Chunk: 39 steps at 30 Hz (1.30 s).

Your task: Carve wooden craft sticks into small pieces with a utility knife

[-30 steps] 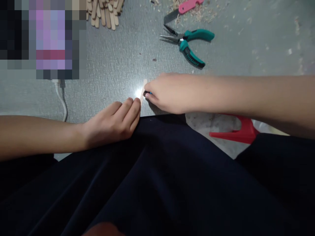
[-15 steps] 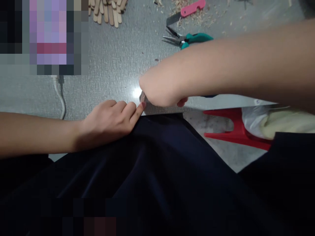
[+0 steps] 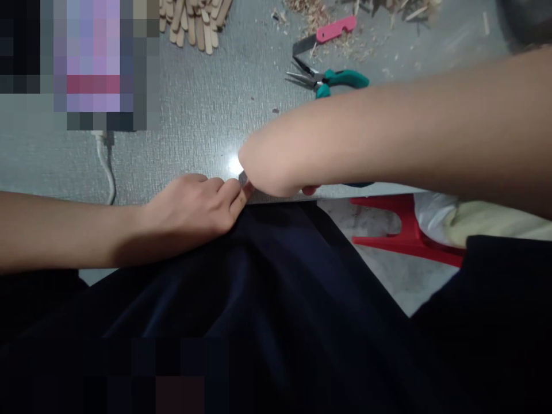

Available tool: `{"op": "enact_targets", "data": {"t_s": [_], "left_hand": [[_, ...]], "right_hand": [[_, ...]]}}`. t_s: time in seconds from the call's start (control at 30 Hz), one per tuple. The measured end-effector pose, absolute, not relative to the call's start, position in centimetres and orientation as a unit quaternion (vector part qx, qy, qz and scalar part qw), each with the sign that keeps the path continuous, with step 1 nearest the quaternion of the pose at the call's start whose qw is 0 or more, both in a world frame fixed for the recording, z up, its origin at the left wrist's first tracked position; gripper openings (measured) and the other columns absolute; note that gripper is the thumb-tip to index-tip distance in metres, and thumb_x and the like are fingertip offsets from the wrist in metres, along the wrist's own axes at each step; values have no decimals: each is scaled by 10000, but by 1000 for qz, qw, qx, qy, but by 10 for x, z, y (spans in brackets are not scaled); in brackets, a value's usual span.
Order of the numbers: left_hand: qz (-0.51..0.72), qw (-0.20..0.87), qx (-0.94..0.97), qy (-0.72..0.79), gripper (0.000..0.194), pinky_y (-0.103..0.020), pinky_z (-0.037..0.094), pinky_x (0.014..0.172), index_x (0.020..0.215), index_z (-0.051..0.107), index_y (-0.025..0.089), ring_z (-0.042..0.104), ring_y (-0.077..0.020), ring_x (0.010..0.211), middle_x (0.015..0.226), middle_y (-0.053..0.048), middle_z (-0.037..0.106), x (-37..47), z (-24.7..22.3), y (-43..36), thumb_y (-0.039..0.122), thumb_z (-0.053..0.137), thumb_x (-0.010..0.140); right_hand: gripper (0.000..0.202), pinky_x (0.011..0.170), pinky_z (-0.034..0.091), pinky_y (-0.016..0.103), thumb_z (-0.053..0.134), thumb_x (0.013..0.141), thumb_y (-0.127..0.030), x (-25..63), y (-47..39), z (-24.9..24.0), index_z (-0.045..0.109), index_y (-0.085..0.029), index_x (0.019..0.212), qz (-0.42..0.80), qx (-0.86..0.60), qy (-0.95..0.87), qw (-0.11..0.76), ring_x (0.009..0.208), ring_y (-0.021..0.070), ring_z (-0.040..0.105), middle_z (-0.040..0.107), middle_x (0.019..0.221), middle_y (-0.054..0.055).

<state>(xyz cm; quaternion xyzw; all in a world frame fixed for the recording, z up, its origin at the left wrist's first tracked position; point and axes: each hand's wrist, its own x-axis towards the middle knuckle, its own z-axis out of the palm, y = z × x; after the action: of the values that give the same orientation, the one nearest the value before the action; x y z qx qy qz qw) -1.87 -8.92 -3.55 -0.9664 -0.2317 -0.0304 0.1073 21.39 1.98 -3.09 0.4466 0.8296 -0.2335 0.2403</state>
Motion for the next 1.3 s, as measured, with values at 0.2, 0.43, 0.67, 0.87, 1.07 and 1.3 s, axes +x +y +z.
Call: {"op": "enact_targets", "data": {"t_s": [0.2,0.43,0.67,0.87,1.07,1.3], "left_hand": [[-90,204,-951,-214,399,-360,296,552,1179,867,52,631,-185,631,755,-36,645,-26,-43,-88,-115,530,1047],[-78,179,-963,-189,374,-347,346,573,1080,823,72,663,-187,694,861,-72,694,-22,-52,-83,-108,501,1018],[-68,121,-968,-208,439,-363,372,575,1081,795,104,681,-215,702,859,-70,679,-21,-54,-74,-81,401,1029],[-68,142,-969,-192,420,-345,385,571,1072,794,101,673,-200,692,858,-59,679,-23,-54,-73,-92,424,1033],[-81,143,-968,-189,371,-344,391,566,1068,791,93,658,-195,692,859,-62,667,-23,-54,-73,-83,465,1039],[-52,107,-971,-207,375,-351,404,596,1121,816,101,675,-207,718,907,-90,715,-22,-51,-74,-35,473,1056]], "right_hand": [[745,949,573,406,800,1053,-3,179,-2,8,450,-201,426,-109,380,813,426,1012,278,784,367,445,-10],[317,788,493,403,557,1250,-184,189,-15,37,822,-133,1084,-108,398,839,355,873,286,789,832,954,139],[369,778,414,415,487,1307,-327,221,-13,27,802,-167,1202,-178,423,847,269,878,297,755,835,1000,142],[322,832,467,426,517,1286,-335,214,-23,27,791,-207,1177,-187,447,839,249,932,321,778,836,1022,148],[347,795,452,443,478,1284,-342,214,-20,21,782,-213,1176,-171,421,854,255,898,354,771,839,1037,165],[314,761,386,420,516,1269,-302,211,-20,26,775,-199,1124,-175,421,854,251,817,297,716,815,975,147]]}}
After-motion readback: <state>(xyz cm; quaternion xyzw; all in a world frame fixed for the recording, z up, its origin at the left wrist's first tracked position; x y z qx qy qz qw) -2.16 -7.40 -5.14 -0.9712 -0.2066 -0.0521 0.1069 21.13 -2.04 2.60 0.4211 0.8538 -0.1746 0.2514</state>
